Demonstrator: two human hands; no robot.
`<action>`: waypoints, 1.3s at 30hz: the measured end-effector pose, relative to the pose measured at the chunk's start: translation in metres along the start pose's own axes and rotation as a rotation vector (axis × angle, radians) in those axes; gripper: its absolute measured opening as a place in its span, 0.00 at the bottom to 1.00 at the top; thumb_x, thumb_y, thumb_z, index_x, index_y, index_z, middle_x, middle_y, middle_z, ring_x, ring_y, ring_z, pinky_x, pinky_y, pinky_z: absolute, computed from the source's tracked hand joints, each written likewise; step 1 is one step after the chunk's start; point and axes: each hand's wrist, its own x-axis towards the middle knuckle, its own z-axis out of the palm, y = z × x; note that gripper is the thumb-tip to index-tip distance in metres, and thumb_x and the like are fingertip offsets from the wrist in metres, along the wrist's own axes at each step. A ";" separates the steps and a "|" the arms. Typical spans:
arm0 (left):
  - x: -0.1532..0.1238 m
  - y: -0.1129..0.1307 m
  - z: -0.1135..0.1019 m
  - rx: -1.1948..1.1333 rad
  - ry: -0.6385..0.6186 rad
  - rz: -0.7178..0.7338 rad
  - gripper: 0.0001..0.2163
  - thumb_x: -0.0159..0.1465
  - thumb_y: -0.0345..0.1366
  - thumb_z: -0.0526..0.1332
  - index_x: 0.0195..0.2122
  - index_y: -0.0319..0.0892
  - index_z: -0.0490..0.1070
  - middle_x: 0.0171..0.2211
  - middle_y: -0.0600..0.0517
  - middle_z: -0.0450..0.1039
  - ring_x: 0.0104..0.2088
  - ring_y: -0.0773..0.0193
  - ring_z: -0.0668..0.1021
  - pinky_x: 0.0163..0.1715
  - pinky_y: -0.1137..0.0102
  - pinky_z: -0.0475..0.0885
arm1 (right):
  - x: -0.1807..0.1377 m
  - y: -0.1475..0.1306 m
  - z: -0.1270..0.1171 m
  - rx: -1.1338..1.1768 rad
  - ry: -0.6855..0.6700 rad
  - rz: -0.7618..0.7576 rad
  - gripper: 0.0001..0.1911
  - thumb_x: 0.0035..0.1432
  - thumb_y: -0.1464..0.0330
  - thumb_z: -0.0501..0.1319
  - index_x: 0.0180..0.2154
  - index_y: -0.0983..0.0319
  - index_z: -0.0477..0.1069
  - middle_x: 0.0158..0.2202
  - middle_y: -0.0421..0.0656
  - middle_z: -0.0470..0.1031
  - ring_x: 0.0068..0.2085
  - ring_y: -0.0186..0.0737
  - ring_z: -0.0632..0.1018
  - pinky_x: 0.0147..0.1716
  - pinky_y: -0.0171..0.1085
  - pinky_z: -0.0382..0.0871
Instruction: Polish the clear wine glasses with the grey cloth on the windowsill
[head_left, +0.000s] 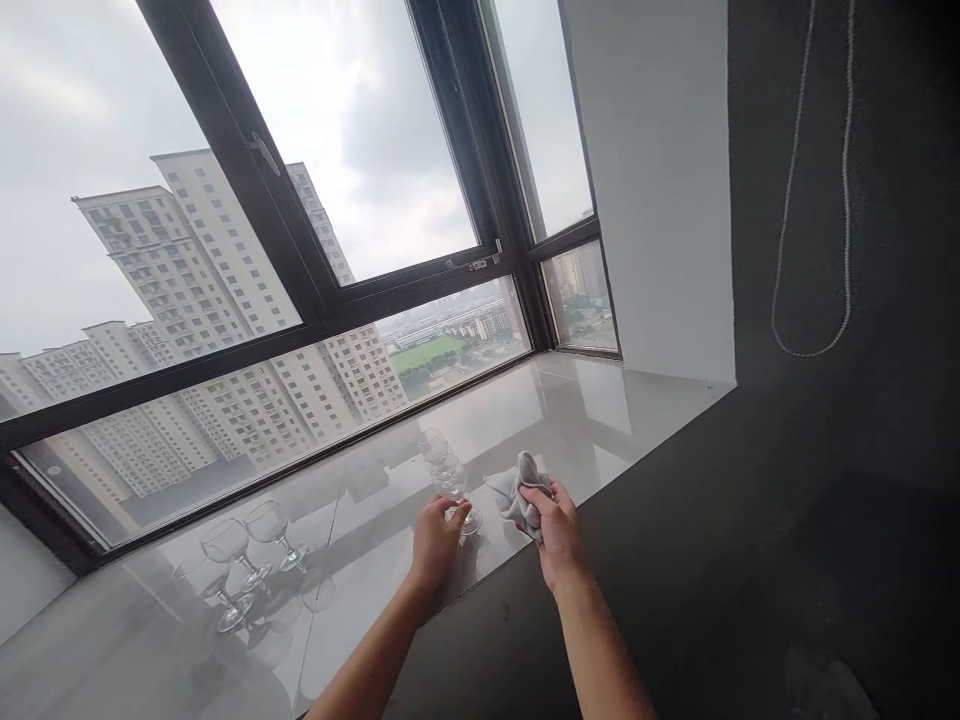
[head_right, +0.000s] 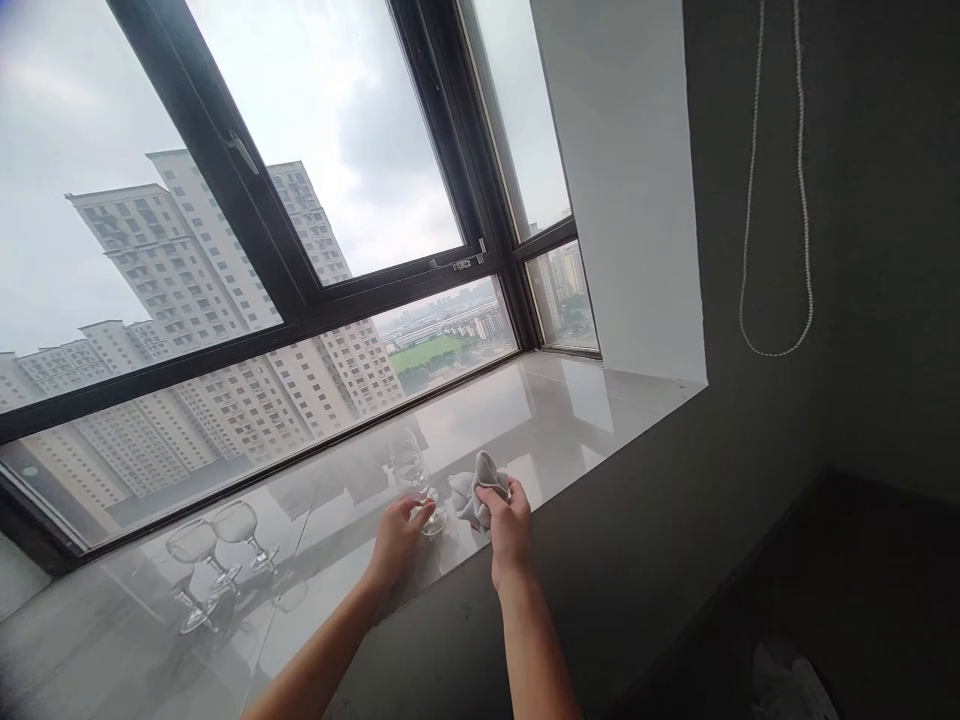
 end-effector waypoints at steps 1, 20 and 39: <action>0.001 -0.003 -0.001 0.070 0.002 0.039 0.12 0.61 0.45 0.61 0.35 0.44 0.80 0.41 0.46 0.78 0.44 0.55 0.77 0.46 0.62 0.70 | 0.000 0.000 0.000 -0.001 -0.001 0.001 0.20 0.38 0.62 0.68 0.36 0.60 0.69 0.27 0.37 0.69 0.27 0.33 0.68 0.23 0.32 0.64; 0.013 -0.020 -0.008 0.534 -0.251 0.096 0.18 0.69 0.45 0.53 0.54 0.45 0.74 0.59 0.40 0.67 0.59 0.49 0.69 0.60 0.52 0.58 | 0.000 0.000 -0.002 -0.037 -0.017 0.000 0.18 0.38 0.61 0.68 0.33 0.58 0.68 0.26 0.35 0.69 0.26 0.34 0.69 0.24 0.34 0.65; -0.002 -0.027 -0.038 0.415 -0.251 0.152 0.19 0.65 0.43 0.56 0.57 0.47 0.71 0.61 0.43 0.67 0.62 0.49 0.68 0.63 0.51 0.58 | 0.002 -0.001 -0.006 -0.026 -0.018 -0.009 0.17 0.38 0.62 0.69 0.32 0.59 0.69 0.27 0.36 0.70 0.27 0.34 0.70 0.23 0.32 0.65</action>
